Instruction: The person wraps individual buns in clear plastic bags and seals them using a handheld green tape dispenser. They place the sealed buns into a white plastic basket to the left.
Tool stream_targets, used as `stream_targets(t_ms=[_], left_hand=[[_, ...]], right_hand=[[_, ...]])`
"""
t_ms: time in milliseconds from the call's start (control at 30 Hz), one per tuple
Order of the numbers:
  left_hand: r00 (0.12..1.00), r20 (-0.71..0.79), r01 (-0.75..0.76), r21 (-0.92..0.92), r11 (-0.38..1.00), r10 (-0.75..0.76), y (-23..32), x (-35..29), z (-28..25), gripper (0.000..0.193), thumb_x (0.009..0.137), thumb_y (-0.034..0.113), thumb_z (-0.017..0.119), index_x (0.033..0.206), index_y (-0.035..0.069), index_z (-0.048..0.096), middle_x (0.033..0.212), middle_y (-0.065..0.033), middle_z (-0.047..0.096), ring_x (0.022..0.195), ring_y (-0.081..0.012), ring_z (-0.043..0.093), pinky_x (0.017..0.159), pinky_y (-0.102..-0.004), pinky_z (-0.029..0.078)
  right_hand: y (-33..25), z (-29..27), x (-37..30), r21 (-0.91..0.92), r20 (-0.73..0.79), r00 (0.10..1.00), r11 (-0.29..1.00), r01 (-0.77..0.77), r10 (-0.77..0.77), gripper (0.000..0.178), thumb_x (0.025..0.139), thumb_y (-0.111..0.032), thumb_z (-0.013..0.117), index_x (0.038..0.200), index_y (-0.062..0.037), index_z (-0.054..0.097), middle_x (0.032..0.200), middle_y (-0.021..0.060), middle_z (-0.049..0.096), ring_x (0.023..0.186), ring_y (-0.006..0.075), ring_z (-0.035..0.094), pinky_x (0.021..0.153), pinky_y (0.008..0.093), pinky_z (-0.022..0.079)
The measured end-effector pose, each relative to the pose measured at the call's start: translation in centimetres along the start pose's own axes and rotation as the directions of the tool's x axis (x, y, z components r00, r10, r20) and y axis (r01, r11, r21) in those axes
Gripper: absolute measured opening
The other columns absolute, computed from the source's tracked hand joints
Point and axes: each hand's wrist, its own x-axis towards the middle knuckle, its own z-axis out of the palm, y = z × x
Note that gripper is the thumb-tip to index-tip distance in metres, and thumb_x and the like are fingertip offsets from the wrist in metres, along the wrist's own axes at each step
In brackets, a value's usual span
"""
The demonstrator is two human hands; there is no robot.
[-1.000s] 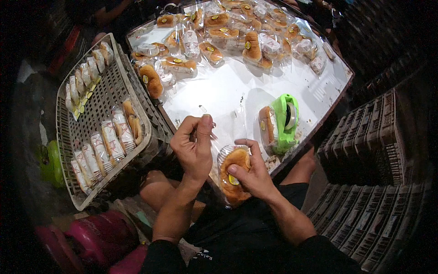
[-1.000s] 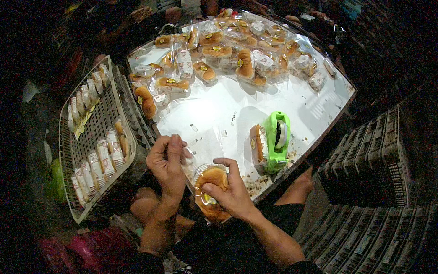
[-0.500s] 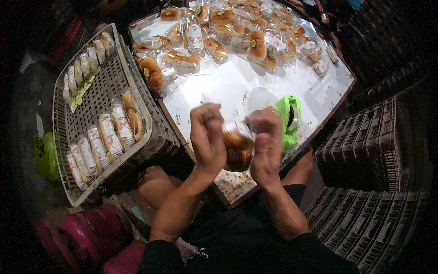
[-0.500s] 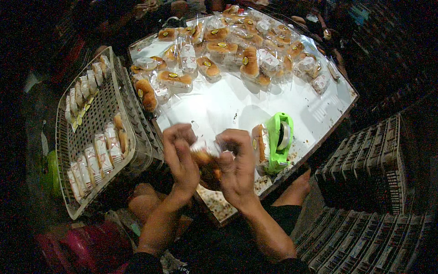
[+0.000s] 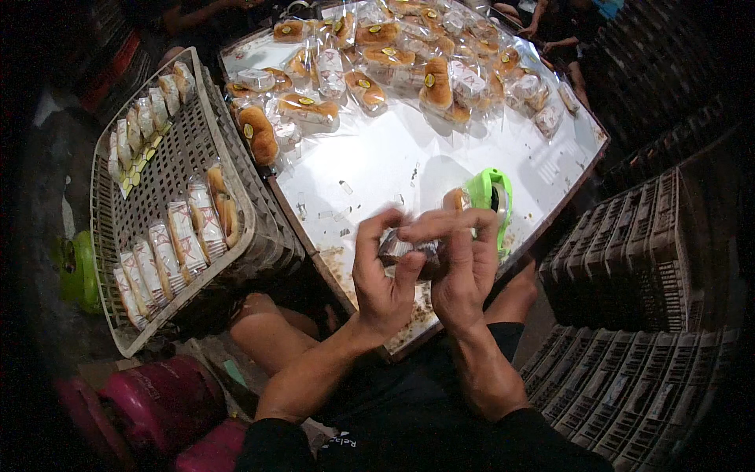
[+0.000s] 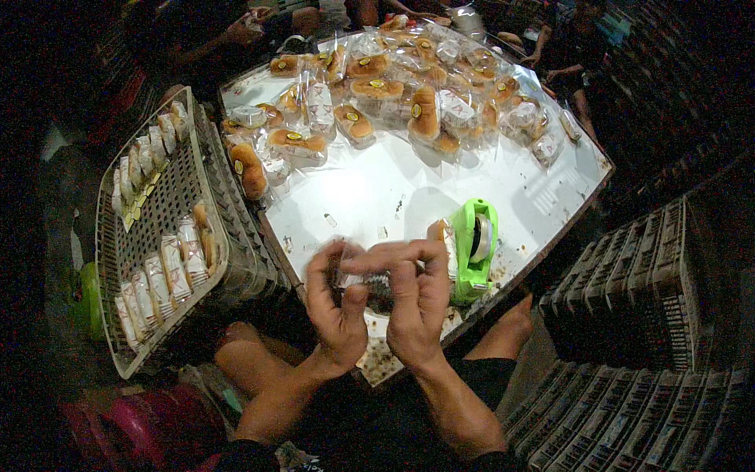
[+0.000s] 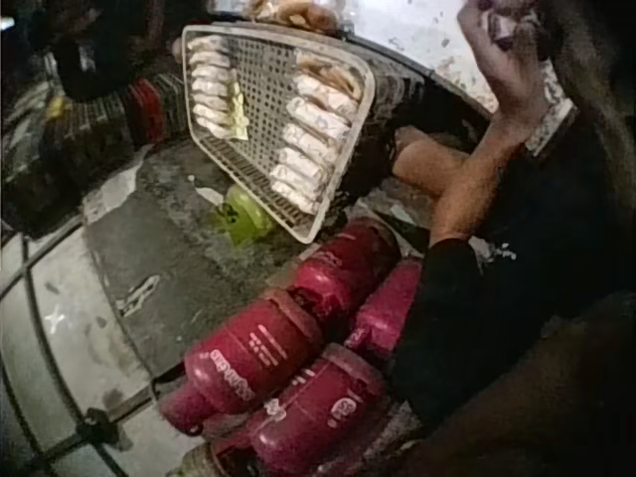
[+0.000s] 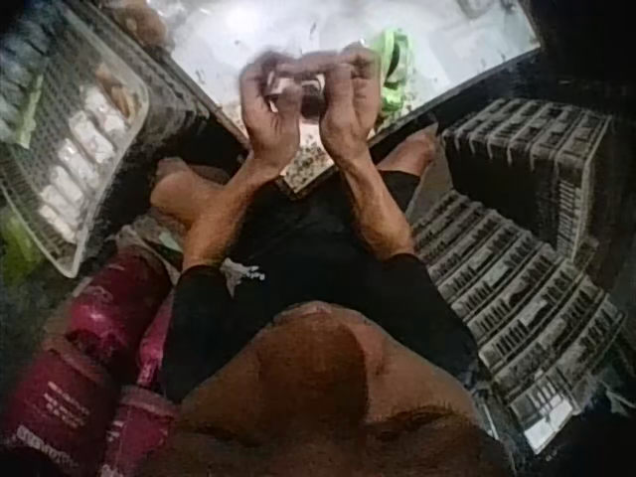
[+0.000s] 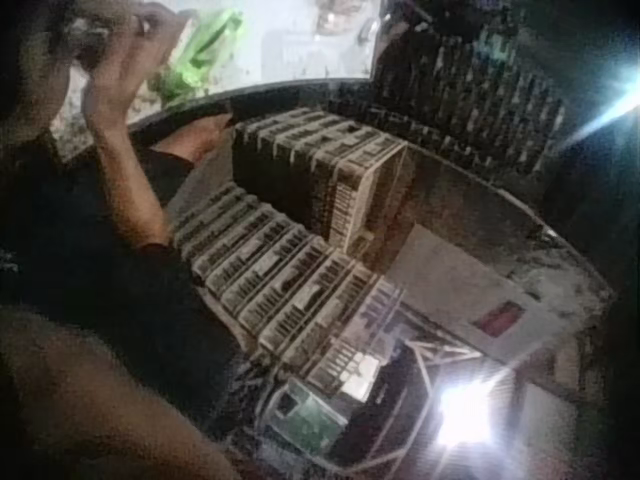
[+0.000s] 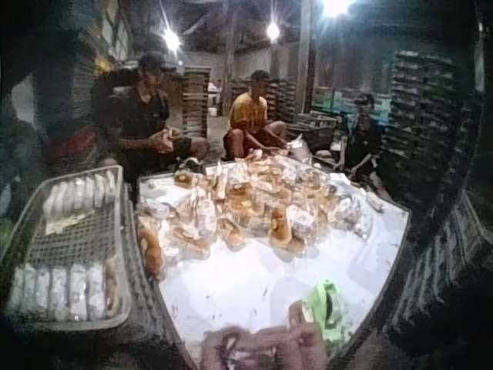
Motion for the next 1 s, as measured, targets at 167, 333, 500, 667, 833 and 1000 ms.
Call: stream_targets(t_ms=[167, 333, 500, 667, 833, 1000], left_hand=[[0.984, -0.052, 0.158, -0.188, 0.969, -0.17, -0.4, 1.9, -0.7, 0.026, 0.102, 0.021, 0.058, 0.092, -0.002, 0.064, 0.094, -0.0077, 0.062, 0.085, -0.0127, 0.057, 0.079, -0.0254, 0.047], [0.989, 0.072, 0.139, -0.164, 0.977, -0.128, -0.7, 1.9, -2.0, 0.028, 0.102, 0.025, 0.058, 0.094, -0.001, 0.062, 0.1, -0.0067, 0.059, 0.091, -0.0114, 0.056, 0.081, -0.0251, 0.047], [0.984, 0.086, 0.171, -0.221, 0.96, -0.156, -2.2, 2.5, -2.1, 0.036, 0.102, 0.027, 0.059, 0.083, -0.003, 0.063, 0.097, -0.0068, 0.057, 0.087, -0.0099, 0.053, 0.076, -0.0259, 0.045], [0.949, 0.067, 0.315, -0.255, 0.914, -0.308, -1.3, 2.6, -2.3, 0.034, 0.098, 0.026, 0.066, 0.079, -0.002, 0.063, 0.104, -0.0086, 0.055, 0.095, -0.0116, 0.052, 0.077, -0.0267, 0.045], [0.998, 0.056, 0.005, 0.082, 0.997, -0.01, -1.3, 2.3, -2.1, 0.032, 0.09, 0.03, 0.076, 0.084, 0.0, 0.063, 0.125, -0.0126, 0.044, 0.104, -0.0153, 0.052, 0.084, -0.0277, 0.048], [0.812, 0.058, 0.53, -0.492, 0.691, -0.581, -1.3, 0.5, -1.0, 0.025, 0.094, 0.021, 0.072, 0.085, 0.005, 0.054, 0.105, -0.0061, 0.051, 0.092, -0.0089, 0.049, 0.077, -0.0219, 0.045]], right_hand=[[1.5, -0.3, -0.1, -0.536, 0.104, 0.918, 0.756, 0.376, -0.383, 0.028, 0.1, -0.013, 0.059, 0.122, 0.0025, 0.049, 0.131, 0.025, 0.058, 0.118, 0.0276, 0.06, 0.097, 0.0366, 0.049], [1.5, -1.0, 0.0, -0.659, 0.409, 0.882, 0.593, 0.463, -0.234, 0.053, 0.089, -0.01, 0.071, 0.136, 0.0006, 0.049, 0.121, 0.0198, 0.064, 0.115, 0.0339, 0.061, 0.099, 0.0404, 0.047], [0.0, -0.9, 0.5, -0.665, 0.272, 0.956, 0.698, 0.267, -0.106, 0.042, 0.08, -0.001, 0.075, 0.12, -0.0043, 0.062, 0.088, 0.0098, 0.059, 0.083, 0.0273, 0.058, 0.076, 0.0386, 0.045], [-0.8, -0.9, 1.1, -0.769, 0.424, 0.886, 0.441, 0.463, -0.19, 0.025, 0.073, -0.002, 0.078, 0.095, -0.0069, 0.067, 0.089, 0.0071, 0.059, 0.087, 0.0258, 0.056, 0.077, 0.0388, 0.043], [1.3, -2.0, 2.1, -0.757, 0.441, 0.82, 0.339, 0.559, -0.366, 0.018, 0.076, -0.006, 0.076, 0.089, -0.0023, 0.063, 0.11, 0.0148, 0.053, 0.099, 0.0306, 0.055, 0.09, 0.0396, 0.044], [3.4, -1.4, 0.2, -0.627, 0.175, 0.966, 0.735, 0.257, -0.189, 0.011, 0.089, -0.009, 0.068, 0.094, -0.0029, 0.06, 0.11, 0.0124, 0.053, 0.098, 0.0219, 0.054, 0.088, 0.0345, 0.045]])
